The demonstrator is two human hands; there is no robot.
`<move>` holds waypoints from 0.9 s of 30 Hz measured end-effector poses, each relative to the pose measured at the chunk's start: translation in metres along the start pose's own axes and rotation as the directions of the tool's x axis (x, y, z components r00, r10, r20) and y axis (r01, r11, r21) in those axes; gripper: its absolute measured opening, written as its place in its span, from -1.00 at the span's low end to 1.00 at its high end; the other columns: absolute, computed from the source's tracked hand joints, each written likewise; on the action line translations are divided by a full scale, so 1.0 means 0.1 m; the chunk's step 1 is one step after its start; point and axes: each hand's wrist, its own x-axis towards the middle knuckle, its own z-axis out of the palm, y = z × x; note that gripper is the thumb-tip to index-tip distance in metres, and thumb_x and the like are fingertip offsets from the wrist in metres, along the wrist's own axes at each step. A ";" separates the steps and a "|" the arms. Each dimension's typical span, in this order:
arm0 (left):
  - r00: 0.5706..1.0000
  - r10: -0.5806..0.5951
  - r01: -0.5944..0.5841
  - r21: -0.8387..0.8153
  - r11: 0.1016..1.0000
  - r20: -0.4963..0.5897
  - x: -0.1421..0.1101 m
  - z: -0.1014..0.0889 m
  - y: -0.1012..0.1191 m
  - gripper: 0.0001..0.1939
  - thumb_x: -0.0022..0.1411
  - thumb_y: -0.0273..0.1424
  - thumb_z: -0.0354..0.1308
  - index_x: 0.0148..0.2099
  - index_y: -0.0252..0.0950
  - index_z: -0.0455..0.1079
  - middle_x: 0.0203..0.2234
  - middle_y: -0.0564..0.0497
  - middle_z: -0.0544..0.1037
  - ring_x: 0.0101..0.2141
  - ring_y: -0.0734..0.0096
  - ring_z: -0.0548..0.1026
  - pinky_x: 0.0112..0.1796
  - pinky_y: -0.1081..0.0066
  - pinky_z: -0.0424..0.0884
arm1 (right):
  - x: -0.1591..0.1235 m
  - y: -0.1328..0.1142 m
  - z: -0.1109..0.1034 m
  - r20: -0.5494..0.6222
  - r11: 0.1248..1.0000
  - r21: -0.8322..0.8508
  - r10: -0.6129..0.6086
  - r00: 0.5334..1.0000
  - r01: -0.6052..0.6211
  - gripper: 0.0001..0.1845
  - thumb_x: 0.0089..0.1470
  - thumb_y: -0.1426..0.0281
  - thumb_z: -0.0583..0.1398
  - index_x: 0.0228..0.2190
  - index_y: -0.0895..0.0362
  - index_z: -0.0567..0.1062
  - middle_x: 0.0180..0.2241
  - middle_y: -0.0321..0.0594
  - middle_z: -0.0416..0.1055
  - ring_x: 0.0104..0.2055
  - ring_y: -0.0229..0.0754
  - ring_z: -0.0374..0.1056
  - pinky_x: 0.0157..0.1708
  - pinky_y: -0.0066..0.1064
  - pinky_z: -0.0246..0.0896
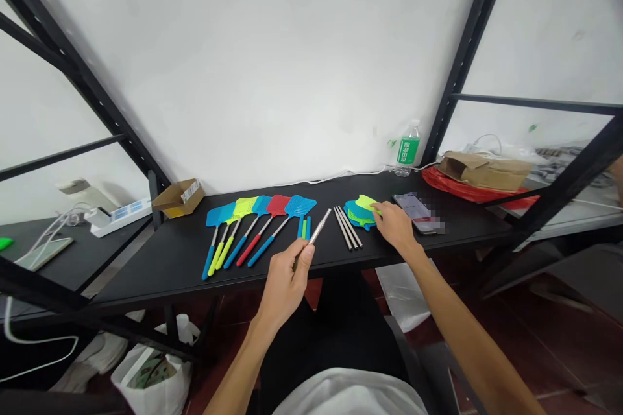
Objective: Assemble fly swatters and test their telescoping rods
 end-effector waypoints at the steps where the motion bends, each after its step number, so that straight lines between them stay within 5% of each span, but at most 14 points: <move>1: 1.000 -0.002 0.002 -0.003 1.000 0.001 0.00 0.00 0.00 -0.63 0.47 -0.16 -0.08 -0.36 -0.24 0.15 -0.57 0.15 0.08 -0.54 0.49 0.05 -0.49 0.39 -0.06 | 0.00 0.00 -0.01 -0.041 1.000 0.019 0.014 0.999 -0.013 -0.60 0.30 0.41 0.02 0.03 0.08 0.56 -0.13 -0.05 0.54 -0.13 -0.02 0.44 -0.25 -0.33 0.19; 4: 1.000 -0.004 0.004 -0.011 1.000 0.002 0.00 0.00 0.00 -0.63 0.47 -0.16 -0.08 -0.36 -0.24 0.15 -0.57 0.15 0.09 -0.54 0.49 0.06 -0.49 0.39 -0.05 | 0.03 0.03 -0.03 -0.209 0.990 0.100 0.120 0.971 -0.101 -0.56 0.27 0.45 0.00 0.09 0.11 0.50 -0.11 -0.02 0.54 -0.16 -0.02 0.45 -0.27 -0.33 0.20; 8: 1.000 -0.004 0.004 -0.014 1.000 0.008 -0.01 0.01 0.01 -0.64 0.47 -0.15 -0.08 -0.34 -0.24 0.19 -0.58 0.15 0.10 -0.55 0.49 0.06 -0.50 0.39 -0.05 | 0.09 0.21 -0.16 -0.420 0.934 0.300 0.313 0.852 -0.196 -0.60 0.17 0.44 0.05 0.00 0.18 0.50 -0.13 0.00 0.55 -0.19 0.01 0.47 -0.18 -0.24 0.29; 13: 1.000 -0.002 0.002 -0.017 1.000 0.017 0.00 0.04 0.01 -0.65 0.47 -0.16 -0.08 -0.34 -0.24 0.20 -0.58 0.15 0.11 -0.55 0.49 0.07 -0.50 0.40 -0.04 | 0.14 0.34 -0.41 -0.410 0.783 0.590 0.502 0.761 -0.199 -0.72 0.00 0.37 0.19 -0.19 0.14 0.46 -0.24 -0.08 0.57 -0.35 -0.06 0.50 -0.21 -0.20 0.40; 16: 1.000 -0.004 0.004 -0.008 1.000 0.016 0.01 0.05 0.00 -0.64 0.47 -0.15 -0.08 -0.34 -0.24 0.19 -0.58 0.15 0.12 -0.55 0.49 0.09 -0.49 0.41 -0.03 | 0.13 0.19 -0.47 -0.252 0.611 0.779 0.508 0.824 -0.138 -0.74 -0.01 0.33 0.22 -0.23 0.12 0.41 -0.22 -0.09 0.56 -0.34 -0.07 0.52 -0.35 -0.25 0.46; 20: 1.000 -0.011 0.011 -0.002 1.000 0.028 0.01 0.05 -0.02 -0.62 0.47 -0.13 -0.09 -0.36 -0.24 0.17 -0.58 0.15 0.15 -0.55 0.49 0.11 -0.49 0.41 -0.01 | 0.03 -0.24 -0.38 -0.039 0.393 0.917 0.256 0.966 -0.067 -0.68 0.05 0.24 0.23 -0.17 0.09 0.35 -0.11 -0.06 0.55 -0.28 -0.07 0.53 -0.45 -0.31 0.49; 25: 1.000 -0.015 0.015 0.000 1.000 0.021 0.00 0.01 0.00 -0.63 0.46 -0.13 -0.09 -0.35 -0.24 0.19 -0.58 0.14 0.17 -0.54 0.47 0.13 -0.48 0.42 0.01 | -0.16 -0.69 -0.17 0.091 0.346 0.935 -0.036 0.995 -0.073 -0.73 0.19 0.22 0.15 -0.12 0.02 0.25 -0.09 -0.12 0.53 -0.25 -0.07 0.55 -0.34 -0.22 0.53; 27: 1.000 -0.013 0.013 0.004 1.000 0.016 0.01 0.00 0.01 -0.64 0.46 -0.13 -0.09 -0.34 -0.24 0.20 -0.58 0.14 0.17 -0.54 0.47 0.14 -0.48 0.42 0.02 | -0.19 -0.74 -0.10 0.130 0.424 0.901 -0.066 0.989 -0.090 -0.75 0.24 0.23 0.10 -0.08 0.01 0.24 -0.17 -0.14 0.55 -0.24 -0.03 0.55 -0.30 -0.16 0.53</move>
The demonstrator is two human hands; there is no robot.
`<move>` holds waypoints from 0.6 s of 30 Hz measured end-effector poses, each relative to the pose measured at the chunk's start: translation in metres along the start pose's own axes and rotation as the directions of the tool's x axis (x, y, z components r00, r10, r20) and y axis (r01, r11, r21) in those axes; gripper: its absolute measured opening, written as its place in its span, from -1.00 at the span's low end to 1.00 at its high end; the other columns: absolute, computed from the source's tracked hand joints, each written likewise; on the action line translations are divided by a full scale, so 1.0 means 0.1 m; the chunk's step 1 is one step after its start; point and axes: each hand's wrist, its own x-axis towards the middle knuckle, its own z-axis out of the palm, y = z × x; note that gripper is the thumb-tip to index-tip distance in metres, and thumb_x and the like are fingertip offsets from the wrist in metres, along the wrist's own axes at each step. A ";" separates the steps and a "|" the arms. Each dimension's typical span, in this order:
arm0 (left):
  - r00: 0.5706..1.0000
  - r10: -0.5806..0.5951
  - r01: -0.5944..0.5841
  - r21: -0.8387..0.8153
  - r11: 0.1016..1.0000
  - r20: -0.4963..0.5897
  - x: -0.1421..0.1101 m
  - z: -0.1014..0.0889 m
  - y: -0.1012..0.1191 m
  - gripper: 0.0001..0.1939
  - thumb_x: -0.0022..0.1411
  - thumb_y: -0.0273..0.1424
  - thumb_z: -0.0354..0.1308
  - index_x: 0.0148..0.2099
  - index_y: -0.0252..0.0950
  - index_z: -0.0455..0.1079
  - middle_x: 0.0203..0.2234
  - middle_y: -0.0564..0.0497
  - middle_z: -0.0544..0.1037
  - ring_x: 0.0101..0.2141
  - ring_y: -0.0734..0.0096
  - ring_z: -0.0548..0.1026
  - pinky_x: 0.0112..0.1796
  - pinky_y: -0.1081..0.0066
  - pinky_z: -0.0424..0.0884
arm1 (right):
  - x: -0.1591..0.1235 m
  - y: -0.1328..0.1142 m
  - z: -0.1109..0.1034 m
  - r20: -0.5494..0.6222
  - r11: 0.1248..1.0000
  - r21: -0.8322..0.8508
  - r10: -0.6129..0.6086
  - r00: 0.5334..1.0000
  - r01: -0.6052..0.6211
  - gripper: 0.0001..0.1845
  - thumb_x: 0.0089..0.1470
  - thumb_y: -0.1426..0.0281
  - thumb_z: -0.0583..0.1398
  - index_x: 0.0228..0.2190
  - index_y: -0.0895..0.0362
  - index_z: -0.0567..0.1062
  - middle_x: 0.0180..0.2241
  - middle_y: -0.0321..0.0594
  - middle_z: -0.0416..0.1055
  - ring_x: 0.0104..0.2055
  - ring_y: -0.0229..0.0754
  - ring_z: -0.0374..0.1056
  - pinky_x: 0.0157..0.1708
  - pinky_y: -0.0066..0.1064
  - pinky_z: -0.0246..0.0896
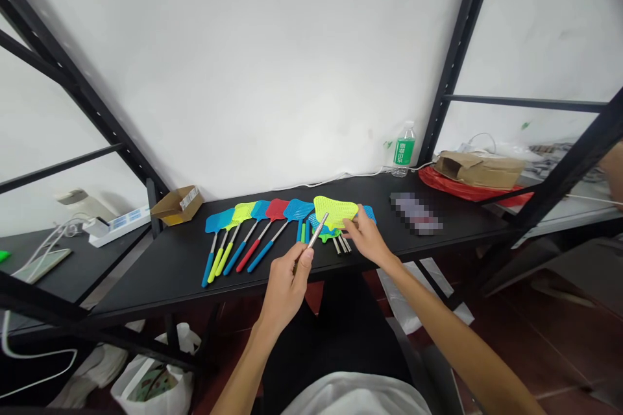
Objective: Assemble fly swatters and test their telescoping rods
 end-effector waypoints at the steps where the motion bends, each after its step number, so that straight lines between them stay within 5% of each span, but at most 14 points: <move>1: 1.000 -0.001 0.001 0.001 1.000 0.000 0.00 0.00 0.00 -0.64 0.46 -0.13 -0.08 -0.34 -0.24 0.21 -0.58 0.14 0.17 -0.54 0.47 0.14 -0.48 0.42 0.02 | 0.00 0.03 0.01 0.002 0.997 -0.081 0.018 1.000 -0.018 -0.75 0.25 0.24 0.08 -0.06 0.02 0.25 -0.21 -0.13 0.55 -0.24 -0.01 0.54 -0.29 -0.13 0.53; 4: 1.000 -0.004 0.004 -0.009 1.000 -0.003 0.00 0.00 0.01 -0.64 0.46 -0.15 -0.08 -0.34 -0.24 0.21 -0.59 0.15 0.17 -0.54 0.47 0.13 -0.49 0.42 0.01 | 0.03 0.13 -0.06 -0.025 0.946 -0.316 0.068 0.997 -0.072 -0.69 0.26 0.29 0.04 0.01 0.09 0.29 -0.27 -0.07 0.56 -0.24 0.04 0.54 -0.26 -0.10 0.50; 6: 1.000 0.000 0.000 -0.019 1.000 -0.006 0.00 0.01 0.01 -0.65 0.46 -0.16 -0.08 -0.34 -0.24 0.21 -0.59 0.15 0.16 -0.54 0.48 0.12 -0.49 0.42 0.00 | 0.06 0.17 -0.13 -0.047 0.946 -0.309 0.090 0.995 -0.100 -0.65 0.27 0.28 0.03 0.05 0.12 0.29 -0.24 -0.04 0.56 -0.22 0.04 0.55 -0.26 -0.12 0.50; 10: 1.000 0.005 -0.005 -0.010 1.000 -0.008 0.00 0.02 -0.02 -0.67 0.47 -0.18 -0.08 -0.32 -0.25 0.23 -0.59 0.16 0.16 -0.55 0.49 0.12 -0.49 0.41 -0.02 | 0.07 0.07 -0.21 -0.107 0.993 0.055 0.111 0.988 -0.106 -0.54 0.22 0.19 0.11 0.10 0.10 0.27 -0.12 -0.06 0.56 -0.22 0.00 0.58 -0.30 -0.19 0.52; 14: 1.000 0.014 -0.014 0.019 1.000 0.015 0.00 0.02 -0.02 -0.67 0.46 -0.18 -0.08 -0.33 -0.25 0.21 -0.61 0.16 0.15 -0.57 0.51 0.10 -0.49 0.41 -0.02 | 0.01 -0.29 -0.21 -0.162 0.897 0.437 0.155 0.974 -0.070 -0.52 0.12 0.17 0.24 0.02 0.06 0.33 -0.21 -0.14 0.60 -0.26 -0.01 0.60 -0.37 -0.28 0.51; 18: 0.999 0.028 -0.029 0.031 0.999 0.035 0.00 0.02 0.00 -0.67 0.46 -0.18 -0.07 -0.34 -0.25 0.21 -0.61 0.16 0.15 -0.57 0.50 0.11 -0.50 0.42 -0.01 | -0.10 -0.62 -0.19 -0.159 0.812 0.584 0.148 0.976 -0.028 -0.61 0.09 0.20 0.27 -0.08 0.04 0.37 -0.30 -0.22 0.59 -0.32 -0.05 0.61 -0.44 -0.36 0.46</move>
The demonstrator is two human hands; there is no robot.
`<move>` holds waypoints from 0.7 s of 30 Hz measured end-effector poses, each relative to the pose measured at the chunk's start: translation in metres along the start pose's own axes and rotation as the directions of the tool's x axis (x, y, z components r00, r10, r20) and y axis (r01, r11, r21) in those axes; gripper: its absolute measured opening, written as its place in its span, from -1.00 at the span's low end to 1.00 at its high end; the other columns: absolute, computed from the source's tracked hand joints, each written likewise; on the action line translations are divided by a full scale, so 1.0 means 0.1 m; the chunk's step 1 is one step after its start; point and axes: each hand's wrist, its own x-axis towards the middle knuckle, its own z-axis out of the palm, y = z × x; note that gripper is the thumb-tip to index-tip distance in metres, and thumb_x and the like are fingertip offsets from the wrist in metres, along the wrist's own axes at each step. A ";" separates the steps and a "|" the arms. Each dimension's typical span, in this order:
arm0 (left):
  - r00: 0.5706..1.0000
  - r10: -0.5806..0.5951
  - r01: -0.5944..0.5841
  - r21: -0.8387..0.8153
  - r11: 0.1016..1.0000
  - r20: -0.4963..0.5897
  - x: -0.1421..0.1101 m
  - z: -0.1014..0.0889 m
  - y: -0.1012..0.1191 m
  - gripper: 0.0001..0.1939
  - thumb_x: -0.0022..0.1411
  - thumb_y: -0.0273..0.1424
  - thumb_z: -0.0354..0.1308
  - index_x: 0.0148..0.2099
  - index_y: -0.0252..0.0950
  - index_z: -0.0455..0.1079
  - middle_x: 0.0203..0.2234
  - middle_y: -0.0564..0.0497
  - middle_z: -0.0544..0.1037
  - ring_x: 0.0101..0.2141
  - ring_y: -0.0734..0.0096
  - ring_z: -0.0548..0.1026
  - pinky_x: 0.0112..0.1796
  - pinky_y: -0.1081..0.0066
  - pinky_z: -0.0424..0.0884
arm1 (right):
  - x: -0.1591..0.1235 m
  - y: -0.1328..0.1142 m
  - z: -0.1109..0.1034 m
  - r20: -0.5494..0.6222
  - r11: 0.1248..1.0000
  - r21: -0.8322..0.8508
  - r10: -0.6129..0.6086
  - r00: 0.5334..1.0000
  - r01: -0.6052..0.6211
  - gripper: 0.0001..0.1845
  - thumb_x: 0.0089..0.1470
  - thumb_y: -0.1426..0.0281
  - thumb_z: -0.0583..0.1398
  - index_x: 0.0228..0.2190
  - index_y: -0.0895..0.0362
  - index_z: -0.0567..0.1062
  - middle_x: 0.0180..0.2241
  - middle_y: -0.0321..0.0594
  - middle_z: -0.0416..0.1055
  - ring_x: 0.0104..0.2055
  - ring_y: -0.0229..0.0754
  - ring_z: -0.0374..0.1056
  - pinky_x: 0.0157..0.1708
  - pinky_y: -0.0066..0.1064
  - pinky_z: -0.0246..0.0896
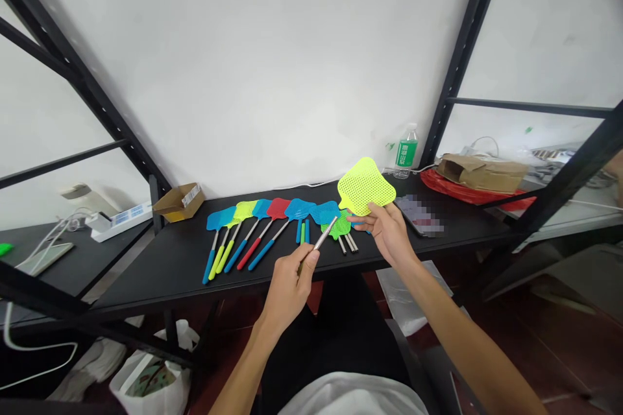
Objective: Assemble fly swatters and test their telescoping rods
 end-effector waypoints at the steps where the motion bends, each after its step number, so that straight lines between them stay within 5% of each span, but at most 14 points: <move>1: 1.000 0.003 -0.003 0.000 1.000 0.000 0.00 0.00 0.00 -0.67 0.46 -0.18 -0.07 -0.34 -0.25 0.22 -0.61 0.16 0.16 -0.57 0.50 0.12 -0.50 0.42 0.00 | -0.03 -0.03 0.02 0.009 1.000 0.012 0.000 1.000 0.000 -0.62 0.09 0.20 0.28 -0.09 0.03 0.37 -0.31 -0.23 0.59 -0.33 -0.05 0.60 -0.45 -0.37 0.45; 14: 1.000 -0.001 0.001 0.008 1.000 0.014 0.00 -0.02 0.02 -0.66 0.46 -0.17 -0.08 -0.32 -0.25 0.25 -0.61 0.16 0.16 -0.58 0.50 0.12 -0.50 0.41 0.00 | -0.10 -0.09 0.01 0.075 0.998 -0.057 -0.033 0.997 0.037 -0.61 0.14 0.18 0.26 -0.05 0.03 0.35 -0.29 -0.25 0.58 -0.44 -0.16 0.55 -0.47 -0.39 0.44; 21: 0.998 -0.010 0.010 0.011 1.000 0.061 -0.01 -0.07 0.05 -0.62 0.45 -0.14 -0.08 -0.37 -0.25 0.21 -0.58 0.14 0.19 -0.54 0.49 0.15 -0.48 0.43 0.03 | -0.08 -0.19 -0.13 0.198 0.967 -0.227 -0.072 0.978 0.117 -0.59 0.16 0.10 0.26 -0.08 0.06 0.37 -0.33 -0.25 0.56 -0.50 -0.18 0.52 -0.48 -0.36 0.44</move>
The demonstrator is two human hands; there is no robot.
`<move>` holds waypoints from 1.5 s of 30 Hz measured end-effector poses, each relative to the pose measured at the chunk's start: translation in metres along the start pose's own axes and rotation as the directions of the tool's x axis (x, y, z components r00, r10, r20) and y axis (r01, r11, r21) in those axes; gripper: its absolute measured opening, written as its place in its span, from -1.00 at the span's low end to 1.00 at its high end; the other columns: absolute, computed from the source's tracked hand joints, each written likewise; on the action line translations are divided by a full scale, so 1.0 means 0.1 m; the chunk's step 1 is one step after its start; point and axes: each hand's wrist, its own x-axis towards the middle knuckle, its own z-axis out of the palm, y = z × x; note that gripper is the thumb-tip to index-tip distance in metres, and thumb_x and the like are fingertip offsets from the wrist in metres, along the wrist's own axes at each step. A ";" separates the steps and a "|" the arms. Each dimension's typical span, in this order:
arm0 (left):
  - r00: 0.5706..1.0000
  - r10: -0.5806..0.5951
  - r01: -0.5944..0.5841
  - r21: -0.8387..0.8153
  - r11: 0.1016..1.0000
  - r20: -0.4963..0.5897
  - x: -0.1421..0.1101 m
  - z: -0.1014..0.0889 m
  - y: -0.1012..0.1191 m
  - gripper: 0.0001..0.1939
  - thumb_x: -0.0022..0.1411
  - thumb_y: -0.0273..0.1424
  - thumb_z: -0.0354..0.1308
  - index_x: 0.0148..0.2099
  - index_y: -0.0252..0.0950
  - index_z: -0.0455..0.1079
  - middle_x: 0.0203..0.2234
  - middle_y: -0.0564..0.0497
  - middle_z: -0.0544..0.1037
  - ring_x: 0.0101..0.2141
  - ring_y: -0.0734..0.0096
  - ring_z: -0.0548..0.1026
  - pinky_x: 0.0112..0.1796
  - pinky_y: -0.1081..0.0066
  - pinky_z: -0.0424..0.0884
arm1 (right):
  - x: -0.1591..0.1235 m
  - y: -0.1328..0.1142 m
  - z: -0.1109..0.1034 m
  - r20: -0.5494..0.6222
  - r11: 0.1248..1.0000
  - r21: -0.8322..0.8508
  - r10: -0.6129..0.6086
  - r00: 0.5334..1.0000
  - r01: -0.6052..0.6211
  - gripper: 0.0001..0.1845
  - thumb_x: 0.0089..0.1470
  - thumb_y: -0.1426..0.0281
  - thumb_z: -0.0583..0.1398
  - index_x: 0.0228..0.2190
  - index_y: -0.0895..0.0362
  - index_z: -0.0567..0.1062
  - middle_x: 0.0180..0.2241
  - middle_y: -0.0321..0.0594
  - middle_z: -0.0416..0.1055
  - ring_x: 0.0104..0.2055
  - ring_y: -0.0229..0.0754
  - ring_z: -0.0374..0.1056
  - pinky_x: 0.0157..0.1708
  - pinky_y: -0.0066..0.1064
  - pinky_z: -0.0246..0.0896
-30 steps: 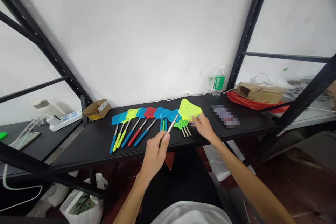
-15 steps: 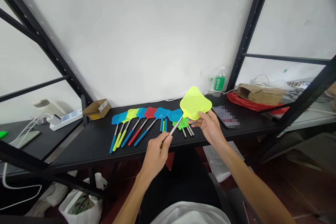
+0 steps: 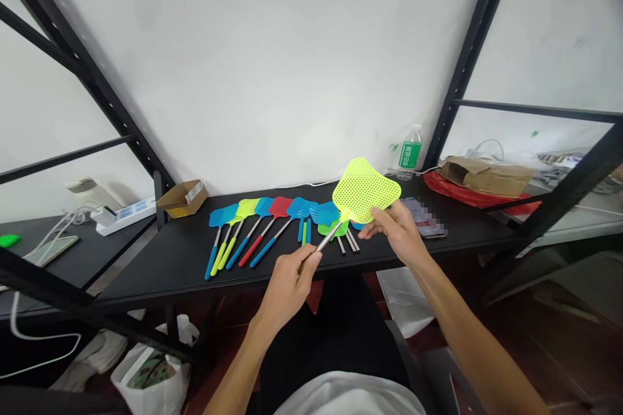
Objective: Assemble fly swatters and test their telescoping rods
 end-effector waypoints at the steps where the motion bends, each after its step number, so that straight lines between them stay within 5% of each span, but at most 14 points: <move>1: 1.000 -0.006 0.006 -0.014 1.000 0.000 0.00 0.00 0.01 -0.62 0.45 -0.14 -0.08 -0.37 -0.25 0.20 -0.59 0.14 0.18 -0.55 0.49 0.14 -0.49 0.43 0.03 | 0.00 -0.01 -0.01 0.016 1.000 -0.013 -0.001 1.000 0.001 -0.59 0.16 0.09 0.26 -0.08 0.06 0.37 -0.33 -0.25 0.56 -0.50 -0.18 0.52 -0.49 -0.36 0.44; 9: 0.999 -0.031 0.035 -0.168 0.985 0.026 -0.02 0.05 0.00 -0.61 0.44 -0.12 -0.05 -0.36 -0.27 0.23 -0.62 0.16 0.17 -0.57 0.53 0.09 -0.52 0.47 0.01 | 0.00 -0.08 -0.11 0.134 0.994 -0.110 -0.011 0.991 0.026 -0.60 0.21 0.07 0.23 -0.09 0.10 0.40 -0.49 -0.29 0.52 -0.53 -0.16 0.49 -0.49 -0.35 0.40; 14: 0.971 -0.080 0.168 -0.410 0.896 0.223 -0.02 0.05 0.00 -0.59 0.44 -0.06 -0.07 -0.26 -0.29 0.31 -0.68 0.19 0.17 -0.65 0.59 0.04 -0.62 0.54 -0.03 | 0.03 -0.11 -0.19 0.281 0.993 -0.107 -0.010 0.960 0.041 -0.54 0.22 0.04 0.21 -0.04 0.12 0.46 -0.57 -0.31 0.48 -0.59 -0.16 0.40 -0.49 -0.30 0.35; 20: 0.916 -0.110 0.334 -0.583 0.741 0.385 -0.02 0.11 -0.04 -0.59 0.42 -0.02 -0.05 -0.25 -0.27 0.28 -0.70 0.23 0.17 -0.73 0.66 -0.09 -0.71 0.56 -0.12 | 0.02 -0.21 -0.17 0.272 0.991 -0.136 0.032 0.962 0.006 -0.57 0.10 0.00 0.29 -0.21 0.10 0.57 -0.55 -0.25 0.50 -0.66 -0.21 0.28 -0.56 -0.33 0.25; 26: 0.983 -0.132 0.167 -0.325 0.931 0.127 0.02 0.14 -0.08 -0.60 0.43 -0.07 -0.04 -0.16 -0.30 0.40 -0.63 0.17 0.22 -0.63 0.59 0.09 -0.60 0.55 0.01 | 0.05 -0.07 -0.11 0.169 0.991 -0.132 0.045 0.985 -0.023 -0.54 0.13 0.08 0.29 -0.06 0.14 0.51 -0.61 -0.34 0.44 -0.67 -0.25 0.29 -0.59 -0.40 0.20; 29: 0.992 -0.097 0.109 -0.145 0.983 0.086 0.03 0.05 -0.07 -0.59 0.43 -0.09 -0.02 -0.01 -0.29 0.45 -0.54 0.12 0.30 -0.55 0.53 0.20 -0.52 0.51 0.10 | 0.10 0.02 -0.11 0.047 0.995 -0.065 0.072 0.996 -0.069 -0.52 0.09 0.10 0.32 -0.08 0.17 0.51 -0.58 -0.32 0.47 -0.64 -0.26 0.32 -0.56 -0.41 0.25; 33: 0.998 -0.033 0.031 0.034 0.999 0.052 0.03 -0.09 -0.08 -0.59 0.44 -0.12 -0.01 0.04 -0.28 0.48 -0.47 0.08 0.38 -0.49 0.47 0.26 -0.45 0.47 0.14 | 0.15 0.07 -0.17 -0.111 1.000 -0.008 0.014 0.994 -0.015 -0.50 0.08 0.10 0.33 -0.05 0.14 0.50 -0.41 -0.22 0.58 -0.63 -0.31 0.30 -0.57 -0.42 0.25; 41: 0.977 0.140 -0.098 0.247 0.964 -0.160 0.04 -0.10 -0.14 -0.63 0.45 -0.25 -0.03 0.08 -0.28 0.51 -0.17 -0.09 0.61 -0.21 0.24 0.53 -0.23 0.40 0.36 | 0.10 0.09 -0.08 -0.122 0.998 -0.047 0.027 0.992 -0.033 -0.56 0.12 0.08 0.30 -0.12 0.15 0.49 -0.36 -0.14 0.62 -0.67 -0.33 0.26 -0.59 -0.41 0.23; 45: 0.980 0.112 -0.059 0.303 0.951 -0.163 0.08 -0.16 -0.20 -0.62 0.45 -0.21 -0.04 0.08 -0.25 0.50 -0.39 0.00 0.59 -0.42 0.34 0.49 -0.36 0.44 0.31 | 0.10 0.15 0.00 -0.118 0.993 -0.010 0.117 0.986 -0.119 -0.59 0.10 0.05 0.30 -0.25 0.15 0.47 -0.36 -0.10 0.63 -0.61 -0.31 0.36 -0.57 -0.46 0.25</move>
